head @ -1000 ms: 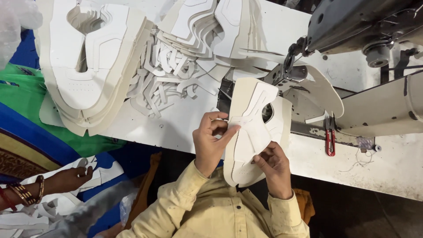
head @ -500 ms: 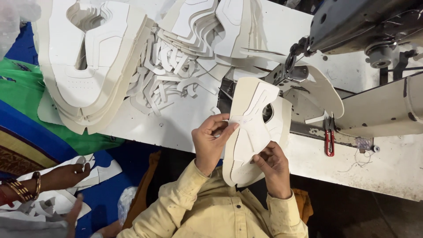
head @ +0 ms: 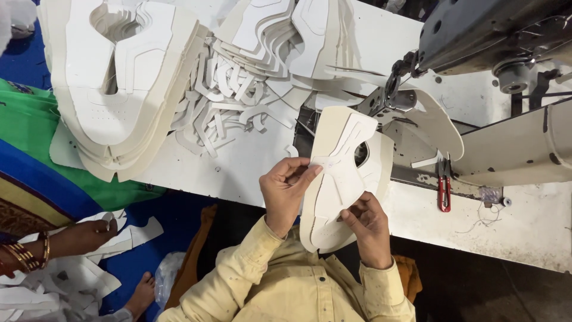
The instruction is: The person aligns white shoe upper pieces with smaller white fabric strips and feeds them into a sewing machine. They guide the material under the presser foot to stitch the components together, then remove the finished piece and repeat the process with new parts.
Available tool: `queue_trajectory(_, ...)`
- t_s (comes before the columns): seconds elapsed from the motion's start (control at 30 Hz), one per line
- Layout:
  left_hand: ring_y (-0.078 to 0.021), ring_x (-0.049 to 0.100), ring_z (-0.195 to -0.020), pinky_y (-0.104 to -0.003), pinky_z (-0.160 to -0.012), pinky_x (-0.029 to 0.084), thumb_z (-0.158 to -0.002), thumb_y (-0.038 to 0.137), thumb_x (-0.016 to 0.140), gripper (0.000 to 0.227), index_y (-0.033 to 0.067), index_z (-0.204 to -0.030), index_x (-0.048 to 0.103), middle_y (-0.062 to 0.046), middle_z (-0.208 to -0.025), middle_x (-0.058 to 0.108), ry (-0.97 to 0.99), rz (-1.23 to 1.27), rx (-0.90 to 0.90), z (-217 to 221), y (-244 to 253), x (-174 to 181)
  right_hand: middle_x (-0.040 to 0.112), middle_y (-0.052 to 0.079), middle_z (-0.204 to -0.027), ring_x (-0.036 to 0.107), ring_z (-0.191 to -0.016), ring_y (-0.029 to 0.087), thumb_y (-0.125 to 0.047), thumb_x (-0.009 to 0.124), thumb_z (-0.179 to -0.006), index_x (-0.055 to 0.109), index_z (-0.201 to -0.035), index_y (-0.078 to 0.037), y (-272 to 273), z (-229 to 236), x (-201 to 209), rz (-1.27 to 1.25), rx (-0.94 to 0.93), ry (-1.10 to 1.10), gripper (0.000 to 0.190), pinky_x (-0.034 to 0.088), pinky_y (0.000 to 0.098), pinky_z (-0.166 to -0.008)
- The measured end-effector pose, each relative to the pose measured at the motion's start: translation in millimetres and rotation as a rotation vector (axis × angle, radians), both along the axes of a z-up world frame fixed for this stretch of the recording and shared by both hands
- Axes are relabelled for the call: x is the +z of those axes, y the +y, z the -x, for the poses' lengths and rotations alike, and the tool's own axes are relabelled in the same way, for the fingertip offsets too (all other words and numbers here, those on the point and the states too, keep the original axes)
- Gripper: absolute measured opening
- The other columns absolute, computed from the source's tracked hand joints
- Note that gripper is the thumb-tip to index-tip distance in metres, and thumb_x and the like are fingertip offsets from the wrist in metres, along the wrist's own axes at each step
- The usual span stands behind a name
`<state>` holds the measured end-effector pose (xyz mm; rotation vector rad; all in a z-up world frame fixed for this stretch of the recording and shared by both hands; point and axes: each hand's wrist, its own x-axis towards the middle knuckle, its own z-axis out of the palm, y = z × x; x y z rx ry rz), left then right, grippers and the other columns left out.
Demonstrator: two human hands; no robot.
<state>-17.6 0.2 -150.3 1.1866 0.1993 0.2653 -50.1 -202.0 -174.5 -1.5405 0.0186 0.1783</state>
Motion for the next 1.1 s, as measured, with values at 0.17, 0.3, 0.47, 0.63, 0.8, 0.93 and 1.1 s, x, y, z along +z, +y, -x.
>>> queue_trajectory(0.17, -0.0053, 0.059, -0.074, -0.02, -0.067, 0.049, -0.092, 0.006, 0.08, 0.02, -0.009, -0.103, 0.073, -0.005, -0.085, 0.071, 0.02, 0.046, -0.016, -1, 1, -11, 0.073, 0.009, -0.104, 0.068, -0.091, 0.016, 0.005, 0.069, -0.091, 0.058, -0.121, 0.002, 1, 1, 0, 0.002, -0.003, 0.003, 0.032, 0.055, 0.0307, -0.083)
queue_trajectory(0.3, -0.0039, 0.053, -0.071, -0.019, -0.066, 0.047, -0.092, 0.012, 0.082, 0.022, -0.007, -0.101, 0.074, 0.0, -0.081, 0.067, 0.008, 0.247, -0.095, -5, 4, -10, 0.073, 0.008, -0.105, 0.067, -0.093, 0.016, 0.005, 0.068, -0.092, 0.058, -0.121, 0.001, 2, 1, 2, -0.009, 0.006, 0.003, 0.031, 0.055, 0.0304, -0.084)
queue_trajectory(0.47, -0.0061, 0.057, -0.07, -0.021, -0.066, 0.049, -0.088, 0.013, 0.082, 0.022, -0.0048, -0.099, 0.074, -0.001, -0.081, 0.068, 0.118, 0.367, -0.082, -6, 1, -11, 0.073, 0.008, -0.104, 0.067, -0.093, 0.016, 0.005, 0.068, -0.092, 0.059, -0.121, 0.001, 3, 2, 2, -0.001, 0.003, 0.017, 0.03, 0.055, 0.0306, -0.084)
queue_trajectory(0.63, -0.0057, 0.057, -0.072, -0.021, -0.068, 0.049, -0.091, 0.014, 0.08, 0.022, -0.0056, -0.097, 0.073, -0.001, -0.083, 0.069, 0.056, 0.228, -0.068, -3, 2, -4, 0.071, 0.01, -0.108, 0.067, -0.097, 0.017, 0.005, 0.067, -0.094, 0.059, -0.121, 0.003, -5, 0, 2, 0.013, 0.028, -0.01, 0.028, 0.055, 0.0326, -0.084)
queue_trajectory(0.8, -0.005, 0.054, -0.072, -0.021, -0.067, 0.047, -0.093, 0.013, 0.078, 0.019, -0.0054, -0.098, 0.073, 0.0, -0.082, 0.067, 0.046, 0.2, -0.097, -3, -1, -3, 0.072, 0.006, -0.114, 0.07, -0.103, 0.017, -0.015, 0.055, -0.096, 0.057, -0.133, 0.0, -7, -20, 33, -0.257, 0.05, 0.032, 0.041, 0.058, 0.032, -0.088)
queue_trajectory(0.93, -0.0043, 0.053, -0.071, -0.02, -0.066, 0.046, -0.092, 0.012, 0.079, 0.019, -0.0054, -0.097, 0.073, 0.001, -0.081, 0.067, 0.034, 0.157, -0.128, -1, -3, -2, 0.075, 0.005, -0.11, 0.067, -0.098, 0.014, -0.015, 0.059, -0.101, 0.065, -0.13, 0.002, -6, -39, 43, -0.05, -0.011, 0.045, 0.034, 0.053, 0.0268, -0.084)
queue_trajectory(1.1, -0.0019, 0.047, -0.069, -0.019, -0.062, 0.04, -0.092, 0.013, 0.079, 0.019, -0.0041, -0.096, 0.072, 0.003, -0.079, 0.064, 0.049, 0.107, -0.167, 2, -6, 2, 0.066, -0.001, -0.082, 0.053, -0.073, 0.006, -0.012, 0.074, -0.096, 0.076, -0.108, 0.003, -5, -62, 32, 0.073, -0.073, 0.001, 0.019, 0.042, 0.0224, -0.065)
